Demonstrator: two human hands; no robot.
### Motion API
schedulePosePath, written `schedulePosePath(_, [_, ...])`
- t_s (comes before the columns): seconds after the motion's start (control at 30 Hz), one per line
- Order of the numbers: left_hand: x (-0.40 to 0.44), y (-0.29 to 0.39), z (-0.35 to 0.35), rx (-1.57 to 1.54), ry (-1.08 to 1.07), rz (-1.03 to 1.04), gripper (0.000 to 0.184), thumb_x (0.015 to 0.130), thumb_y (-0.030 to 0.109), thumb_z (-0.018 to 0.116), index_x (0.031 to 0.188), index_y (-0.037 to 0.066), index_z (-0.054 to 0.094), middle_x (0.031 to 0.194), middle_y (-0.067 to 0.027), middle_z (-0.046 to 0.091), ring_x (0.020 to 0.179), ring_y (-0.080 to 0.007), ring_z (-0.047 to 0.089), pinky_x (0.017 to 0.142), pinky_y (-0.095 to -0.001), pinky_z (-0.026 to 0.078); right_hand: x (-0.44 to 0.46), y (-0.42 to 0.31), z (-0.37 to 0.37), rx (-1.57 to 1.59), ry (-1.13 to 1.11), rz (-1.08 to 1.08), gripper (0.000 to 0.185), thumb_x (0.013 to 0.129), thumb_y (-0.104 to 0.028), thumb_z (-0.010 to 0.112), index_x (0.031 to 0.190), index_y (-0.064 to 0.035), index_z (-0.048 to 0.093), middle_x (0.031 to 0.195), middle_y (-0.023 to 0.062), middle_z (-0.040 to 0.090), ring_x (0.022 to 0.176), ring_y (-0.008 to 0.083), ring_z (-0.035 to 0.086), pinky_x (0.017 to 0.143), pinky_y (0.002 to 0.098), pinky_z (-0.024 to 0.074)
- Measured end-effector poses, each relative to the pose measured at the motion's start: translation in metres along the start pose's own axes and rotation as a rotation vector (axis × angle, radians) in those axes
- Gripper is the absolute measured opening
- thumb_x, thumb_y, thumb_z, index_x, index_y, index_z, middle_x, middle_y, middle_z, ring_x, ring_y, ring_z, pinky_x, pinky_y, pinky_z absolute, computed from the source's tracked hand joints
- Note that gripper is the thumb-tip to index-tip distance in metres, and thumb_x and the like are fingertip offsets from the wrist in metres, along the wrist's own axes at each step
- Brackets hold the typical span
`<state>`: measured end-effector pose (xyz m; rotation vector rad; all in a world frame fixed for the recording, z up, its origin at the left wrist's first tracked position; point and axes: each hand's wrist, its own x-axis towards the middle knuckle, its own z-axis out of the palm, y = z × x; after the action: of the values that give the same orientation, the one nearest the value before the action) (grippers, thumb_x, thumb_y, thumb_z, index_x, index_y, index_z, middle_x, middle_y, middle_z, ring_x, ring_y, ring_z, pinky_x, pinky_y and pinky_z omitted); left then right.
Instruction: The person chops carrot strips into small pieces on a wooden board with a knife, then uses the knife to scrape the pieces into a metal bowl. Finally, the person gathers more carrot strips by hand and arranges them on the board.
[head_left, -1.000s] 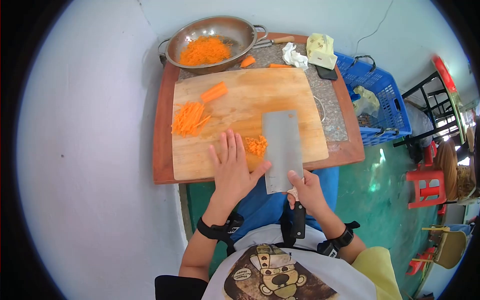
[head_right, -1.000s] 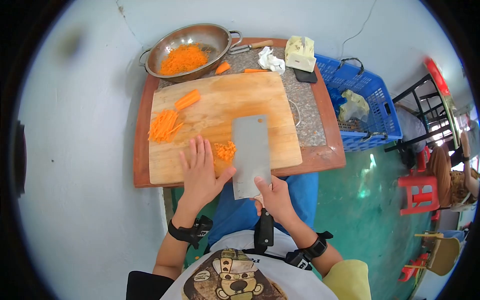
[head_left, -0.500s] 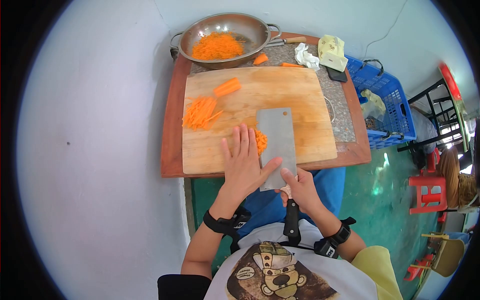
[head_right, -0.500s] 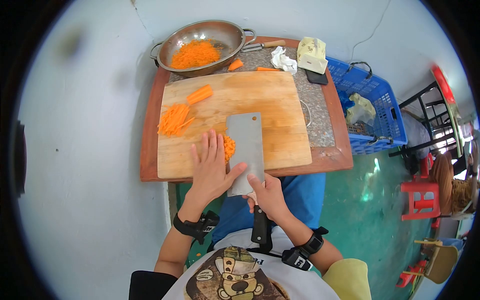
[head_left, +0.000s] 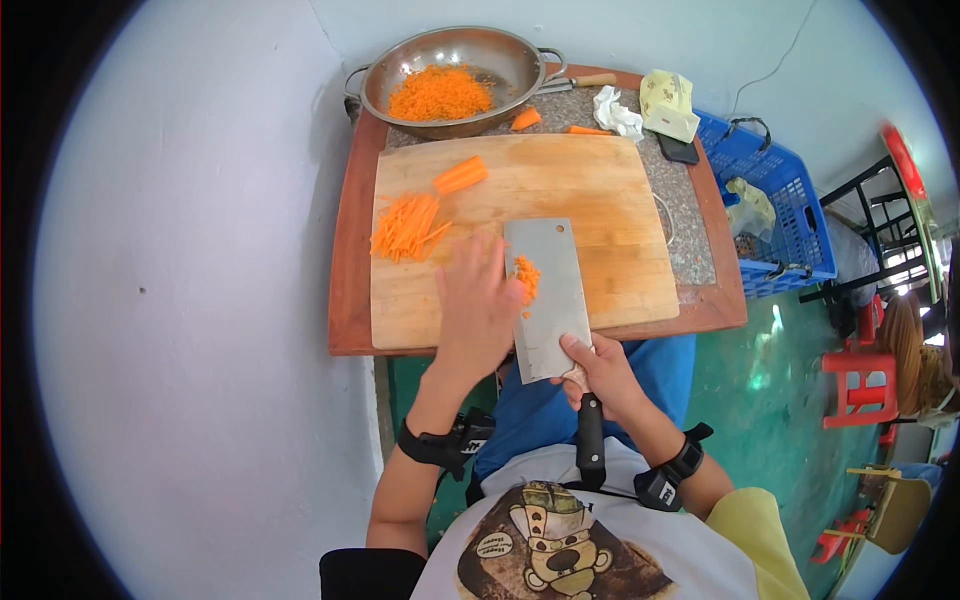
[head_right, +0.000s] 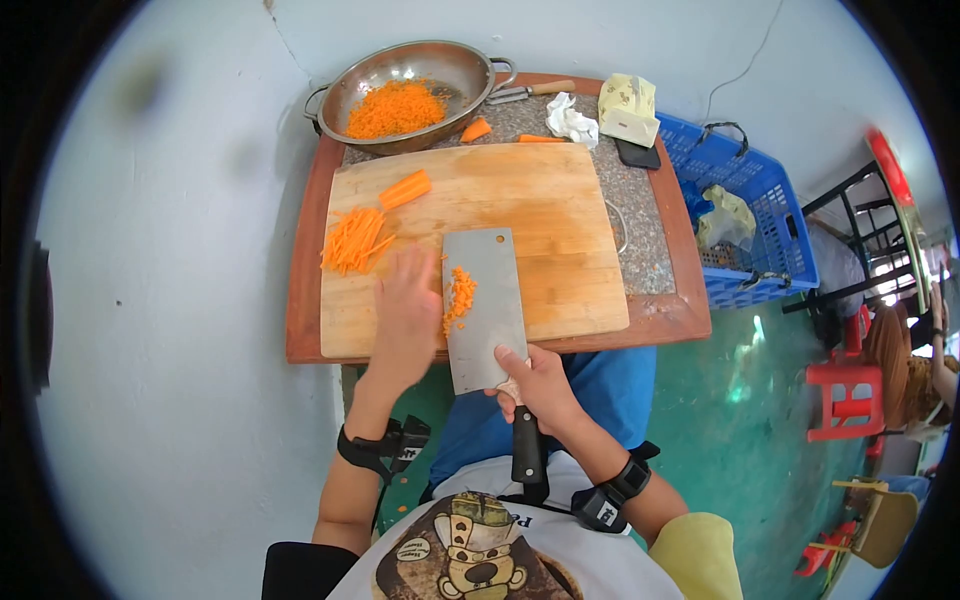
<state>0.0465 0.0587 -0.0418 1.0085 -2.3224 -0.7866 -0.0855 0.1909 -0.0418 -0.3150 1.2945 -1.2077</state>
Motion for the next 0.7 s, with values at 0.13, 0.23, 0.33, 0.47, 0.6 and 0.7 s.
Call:
schedulePosePath(0.13, [0.004, -0.001, -0.030, -0.547, 0.182, -0.331, 0.038, 0.098, 0.027, 0.041, 0.116, -0.001, 0.058, 0.113, -0.0156, 0.060, 0.104, -0.0202, 0.056, 0.091, -0.0332, 0.042, 0.000, -0.010, -0.004, 0.047, -0.048, 0.027, 0.030, 0.094, -0.028, 0.052, 0.095, 0.0021, 0.054, 0.067, 0.0126, 0.059, 0.039, 0.0115, 0.049, 0.034, 0.0251, 0.0417])
schedulePosePath(0.23, [0.005, -0.017, -0.028, -0.581, 0.370, -0.186, 0.030, 0.095, 0.020, 0.047, 0.098, -0.004, 0.066, 0.089, -0.0049, 0.065, 0.080, -0.0078, 0.058, 0.073, -0.0206, 0.045, -0.001, -0.031, -0.008, 0.034, -0.063, 0.022, 0.031, 0.093, -0.028, 0.053, 0.094, 0.0021, 0.055, 0.066, 0.0122, 0.058, 0.038, 0.0113, 0.049, 0.033, 0.0253, 0.0416])
schedulePosePath(0.33, [0.014, -0.013, -0.037, -0.712, 0.337, -0.279, 0.031, 0.094, 0.021, 0.050, 0.096, -0.005, 0.065, 0.085, -0.0054, 0.065, 0.079, -0.0098, 0.058, 0.072, -0.0232, 0.045, 0.006, -0.074, -0.006, -0.035, -0.050, -0.005, 0.031, 0.093, -0.029, 0.053, 0.094, 0.0018, 0.056, 0.065, 0.0114, 0.058, 0.038, 0.0111, 0.049, 0.033, 0.0253, 0.0415])
schedulePosePath(0.47, [0.059, -0.019, -0.064, -0.610, 0.267, -0.216, 0.032, 0.093, 0.025, 0.050, 0.095, -0.003, 0.066, 0.087, -0.0066, 0.067, 0.084, -0.0114, 0.061, 0.072, -0.0256, 0.047, 0.050, -0.150, -0.006, -0.236, -0.124, -0.175, 0.028, 0.093, -0.025, 0.050, 0.095, 0.0025, 0.054, 0.067, 0.0113, 0.059, 0.037, 0.0119, 0.049, 0.033, 0.0234, 0.0409])
schedulePosePath(0.6, [0.152, -0.039, -0.087, -0.522, 0.299, -0.148, 0.031, 0.093, 0.024, 0.050, 0.103, -0.002, 0.062, 0.090, -0.0063, 0.066, 0.083, -0.0153, 0.061, 0.070, -0.0283, 0.048, 0.110, -0.231, 0.025, -0.229, -0.191, -0.216, 0.025, 0.092, -0.020, 0.051, 0.093, 0.0049, 0.051, 0.069, 0.0129, 0.059, 0.040, 0.0123, 0.050, 0.036, 0.0259, 0.0430])
schedulePosePath(0.7, [0.203, -0.054, -0.082, -0.018, 0.380, -0.035, 0.038, 0.091, 0.022, 0.050, 0.118, -0.003, 0.052, 0.104, -0.0134, 0.062, 0.092, -0.0238, 0.060, 0.077, -0.0358, 0.048, 0.167, -0.251, 0.051, -0.210, -0.062, -0.230, 0.019, 0.088, -0.013, 0.054, 0.091, 0.0061, 0.050, 0.067, 0.0140, 0.057, 0.043, 0.0139, 0.051, 0.037, 0.0286, 0.0444])
